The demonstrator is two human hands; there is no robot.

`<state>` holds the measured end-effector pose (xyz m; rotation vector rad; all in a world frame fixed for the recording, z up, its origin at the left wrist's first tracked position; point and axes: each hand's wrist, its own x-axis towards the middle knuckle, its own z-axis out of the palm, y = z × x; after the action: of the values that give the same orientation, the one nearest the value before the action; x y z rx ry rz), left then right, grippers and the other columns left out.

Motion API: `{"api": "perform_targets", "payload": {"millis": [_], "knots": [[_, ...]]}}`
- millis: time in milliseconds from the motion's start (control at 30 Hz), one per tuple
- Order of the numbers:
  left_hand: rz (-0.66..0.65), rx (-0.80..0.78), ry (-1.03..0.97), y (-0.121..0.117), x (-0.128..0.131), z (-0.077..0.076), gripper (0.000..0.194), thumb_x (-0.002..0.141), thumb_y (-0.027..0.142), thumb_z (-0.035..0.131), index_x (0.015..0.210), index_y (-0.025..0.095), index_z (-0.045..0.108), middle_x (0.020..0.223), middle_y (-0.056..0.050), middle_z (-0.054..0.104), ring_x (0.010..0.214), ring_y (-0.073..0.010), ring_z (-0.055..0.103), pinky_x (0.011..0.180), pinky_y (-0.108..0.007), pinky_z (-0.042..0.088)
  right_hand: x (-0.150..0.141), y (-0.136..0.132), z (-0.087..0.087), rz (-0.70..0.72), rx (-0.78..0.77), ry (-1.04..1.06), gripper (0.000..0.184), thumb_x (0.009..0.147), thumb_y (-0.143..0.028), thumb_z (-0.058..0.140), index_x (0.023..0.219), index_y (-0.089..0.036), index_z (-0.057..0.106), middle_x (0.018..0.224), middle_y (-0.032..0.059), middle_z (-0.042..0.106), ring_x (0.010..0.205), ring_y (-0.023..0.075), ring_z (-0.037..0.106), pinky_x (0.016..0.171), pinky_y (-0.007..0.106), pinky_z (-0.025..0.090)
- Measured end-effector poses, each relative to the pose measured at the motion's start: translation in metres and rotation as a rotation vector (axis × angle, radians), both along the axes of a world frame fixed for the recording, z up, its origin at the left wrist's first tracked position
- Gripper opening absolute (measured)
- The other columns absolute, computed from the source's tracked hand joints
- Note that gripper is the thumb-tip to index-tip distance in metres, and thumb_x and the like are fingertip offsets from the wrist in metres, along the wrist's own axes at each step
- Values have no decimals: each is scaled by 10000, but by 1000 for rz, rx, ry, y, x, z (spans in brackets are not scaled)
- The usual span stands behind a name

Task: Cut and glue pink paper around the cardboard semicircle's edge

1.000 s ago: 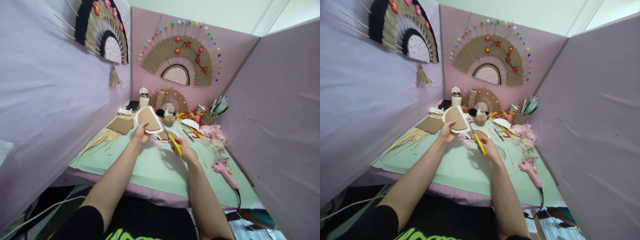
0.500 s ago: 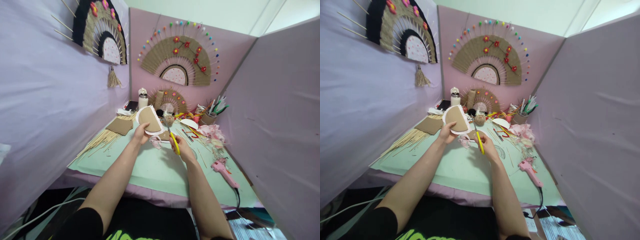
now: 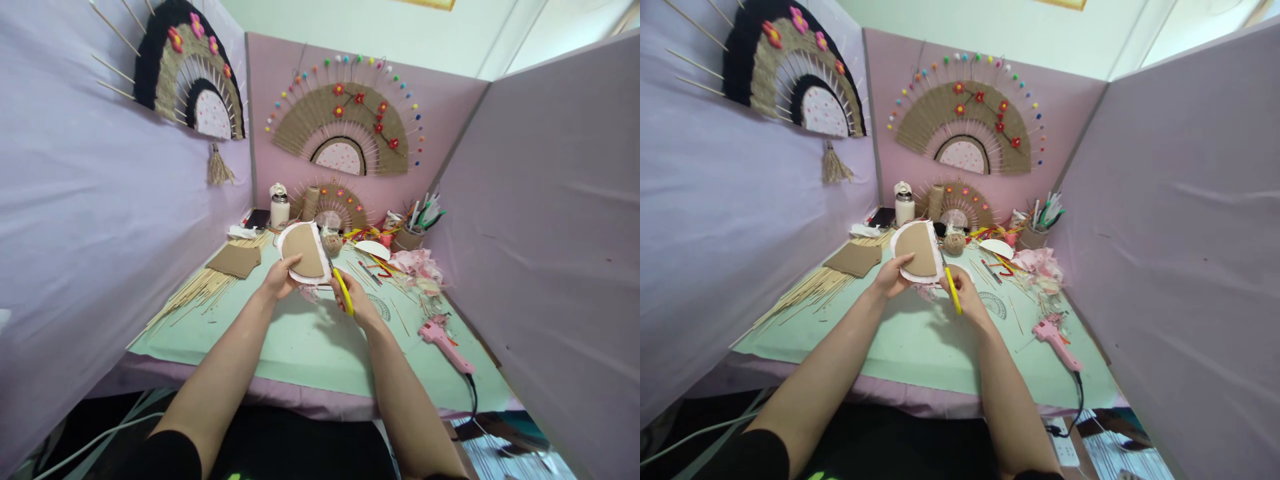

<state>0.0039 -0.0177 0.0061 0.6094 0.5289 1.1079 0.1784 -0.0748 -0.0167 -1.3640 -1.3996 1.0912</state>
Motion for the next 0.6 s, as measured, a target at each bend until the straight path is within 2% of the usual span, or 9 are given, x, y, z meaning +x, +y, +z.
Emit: {"api": "perform_targets", "payload": {"millis": [167,367,600], "knots": [[-34,2,36,1,-1,-2,332,771,141,541,1097,111,597,938,-116,709,868,-218,672,835,-386,526,-1,0,1,3,-68,71,445,717,-642,522,828,-219,441,579,-65,421,412,65,366,370,192,282],[-30,22,40,0,1,-2,278,773,137,543,1039,102,616,943,-119,708,852,-216,673,816,-376,535,-1,0,-1,10,-55,75,463,714,-657,525,811,-213,434,560,-68,411,393,62,364,352,193,280],[-28,16,56,0,2,-4,294,775,152,544,1058,113,610,945,-122,707,871,-222,670,823,-388,529,-1,0,-1,-16,-47,59,477,699,-668,530,800,-213,430,540,-76,410,376,61,363,338,192,273]]}}
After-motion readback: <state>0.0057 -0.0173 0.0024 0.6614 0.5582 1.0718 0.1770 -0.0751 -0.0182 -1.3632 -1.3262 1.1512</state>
